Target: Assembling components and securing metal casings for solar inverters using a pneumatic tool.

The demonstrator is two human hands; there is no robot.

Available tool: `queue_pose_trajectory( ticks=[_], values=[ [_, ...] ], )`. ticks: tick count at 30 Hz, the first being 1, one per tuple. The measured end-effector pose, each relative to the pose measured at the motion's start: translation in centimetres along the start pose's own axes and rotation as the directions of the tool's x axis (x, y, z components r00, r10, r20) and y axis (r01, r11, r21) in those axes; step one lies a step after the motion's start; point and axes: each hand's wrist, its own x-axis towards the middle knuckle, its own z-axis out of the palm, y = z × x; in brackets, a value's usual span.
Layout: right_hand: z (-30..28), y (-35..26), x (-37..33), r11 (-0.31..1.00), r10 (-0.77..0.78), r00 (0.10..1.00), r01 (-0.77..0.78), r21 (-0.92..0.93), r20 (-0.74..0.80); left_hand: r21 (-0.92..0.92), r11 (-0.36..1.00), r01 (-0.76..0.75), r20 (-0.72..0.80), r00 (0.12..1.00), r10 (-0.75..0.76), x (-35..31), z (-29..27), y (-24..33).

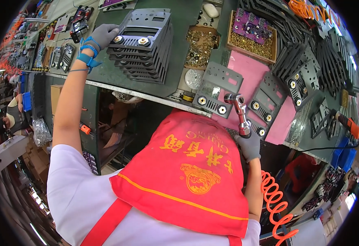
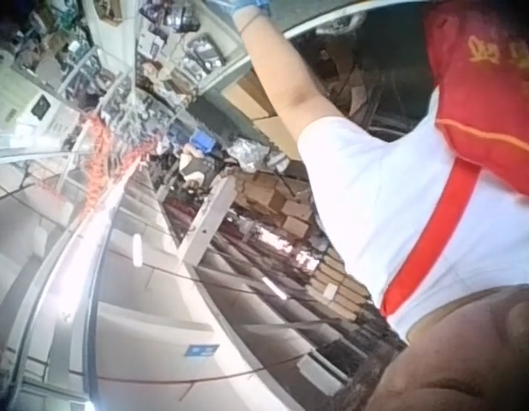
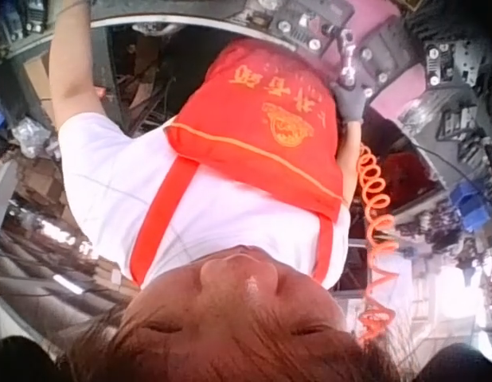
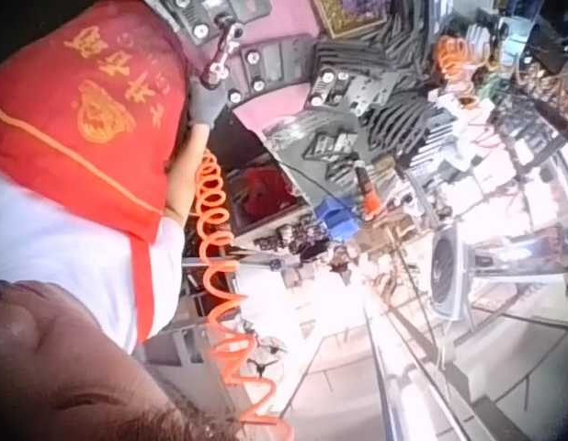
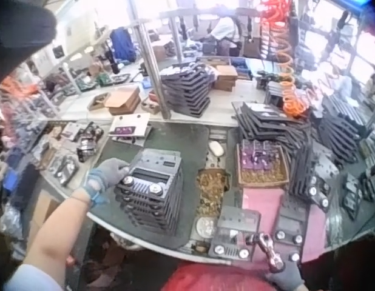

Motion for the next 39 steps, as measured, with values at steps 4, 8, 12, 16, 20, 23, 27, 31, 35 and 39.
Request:
queue_pose_trajectory(
  ticks=[4,8,12,16,20,23,27,31,35,39],
  values=[
    [0.1,2.2,-0.5,0.990,0.034,0.999,-0.036,-0.136,-0.022,0.058,0.984,0.166,0.227,0.958,-0.175,1.0,-1.8,2.5],
    [0.9,2.0,-1.5,0.967,0.037,0.997,-0.054,-0.247,-0.073,0.210,0.977,-0.017,-0.193,0.980,0.058,-1.4,-1.6,7.3],
    [1.7,1.1,-1.4,0.908,0.105,0.991,-0.127,-0.400,-0.077,-0.192,0.870,-0.455,-0.221,0.883,0.413,-8.8,8.0,17.4],
    [2.7,2.4,-1.0,0.909,0.055,0.996,-0.082,-0.409,-0.077,-0.356,0.931,0.082,0.151,0.988,-0.030,-10.1,25.1,20.7],
    [2.7,2.5,-0.4,0.844,0.033,0.995,-0.078,-0.531,-0.093,-0.378,0.913,0.156,0.239,0.969,-0.066,-9.8,28.3,21.4],
    [2.5,3.2,0.0,0.865,0.041,0.996,-0.075,-0.495,-0.078,-0.411,0.911,0.015,0.193,0.979,0.071,-9.8,28.7,21.1],
    [2.9,5.3,0.8,0.903,0.026,0.997,-0.053,-0.427,-0.068,-0.525,0.851,0.013,0.107,0.993,0.051,-10.2,28.8,21.6],
    [3.4,5.4,0.4,0.945,0.052,0.997,-0.069,-0.320,-0.060,-0.667,0.745,-0.022,-0.046,0.999,-0.013,-11.2,27.8,22.8],
    [3.5,5.8,0.6,0.953,0.061,0.995,-0.081,-0.292,-0.075,-0.648,0.754,0.106,0.022,0.992,-0.121,-12.1,27.8,23.4],
    [3.4,6.1,0.9,0.946,0.065,0.995,-0.086,-0.313,-0.075,-0.700,0.707,0.105,-0.006,0.988,-0.154,-12.8,27.6,23.4]
  ],
)
